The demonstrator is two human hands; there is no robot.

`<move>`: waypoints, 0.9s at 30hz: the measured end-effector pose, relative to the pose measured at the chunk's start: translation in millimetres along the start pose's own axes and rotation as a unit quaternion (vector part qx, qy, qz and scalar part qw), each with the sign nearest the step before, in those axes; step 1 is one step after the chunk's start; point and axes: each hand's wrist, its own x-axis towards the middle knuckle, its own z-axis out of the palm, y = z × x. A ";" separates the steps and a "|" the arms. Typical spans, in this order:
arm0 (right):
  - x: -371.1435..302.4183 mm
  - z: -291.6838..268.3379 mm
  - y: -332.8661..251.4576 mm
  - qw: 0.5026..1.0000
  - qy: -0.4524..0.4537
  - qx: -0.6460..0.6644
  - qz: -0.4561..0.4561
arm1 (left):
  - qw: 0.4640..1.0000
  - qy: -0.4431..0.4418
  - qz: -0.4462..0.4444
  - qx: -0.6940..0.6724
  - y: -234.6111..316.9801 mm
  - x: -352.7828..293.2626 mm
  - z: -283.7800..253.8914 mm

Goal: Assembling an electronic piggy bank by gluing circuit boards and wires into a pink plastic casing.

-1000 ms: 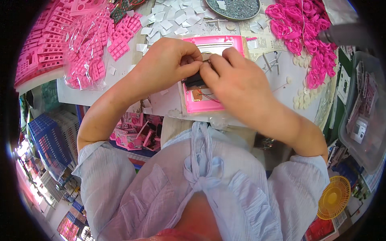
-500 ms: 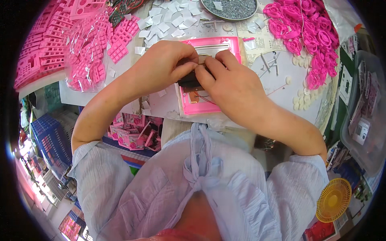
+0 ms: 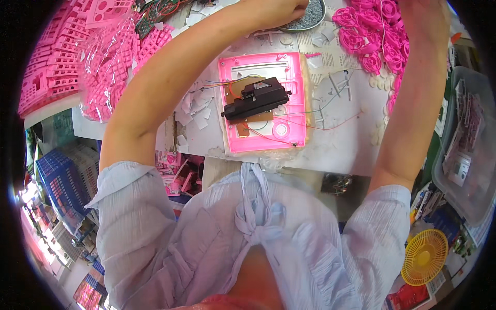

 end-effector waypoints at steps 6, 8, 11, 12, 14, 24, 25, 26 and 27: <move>-9.4 -1.8 -6.5 0.966 -0.181 0.143 0.120 | 0.998 0.050 -0.033 -0.028 5.4 -2.1 -20.3; -13.4 -3.3 -7.3 0.950 -0.250 0.165 0.088 | 0.981 0.158 -0.029 -0.112 11.3 -16.2 -28.6; -45.1 4.2 -19.3 0.953 -0.232 0.178 0.073 | 0.981 0.124 0.001 -0.150 37.1 -59.3 -76.2; -56.9 0.8 -25.2 0.952 -0.244 0.172 0.072 | 0.980 0.144 0.035 -0.135 44.5 -79.3 -86.6; -70.7 3.1 -28.7 0.927 -0.316 0.197 0.034 | 0.992 0.095 0.026 -0.082 69.4 -122.1 -123.4; -115.7 65.3 -33.2 0.874 -0.388 0.293 0.008 | 0.943 0.128 -0.127 -0.280 101.6 -194.4 -103.6; -118.4 66.3 -35.5 0.879 -0.381 0.288 0.015 | 0.940 0.133 -0.125 -0.287 101.8 -194.5 -103.3; -120.8 67.2 -38.1 0.883 -0.374 0.281 0.021 | 0.938 0.137 -0.123 -0.295 101.8 -194.3 -102.7; -123.7 67.9 -40.1 0.886 -0.371 0.275 0.031 | 0.936 0.140 -0.125 -0.298 101.7 -195.4 -101.4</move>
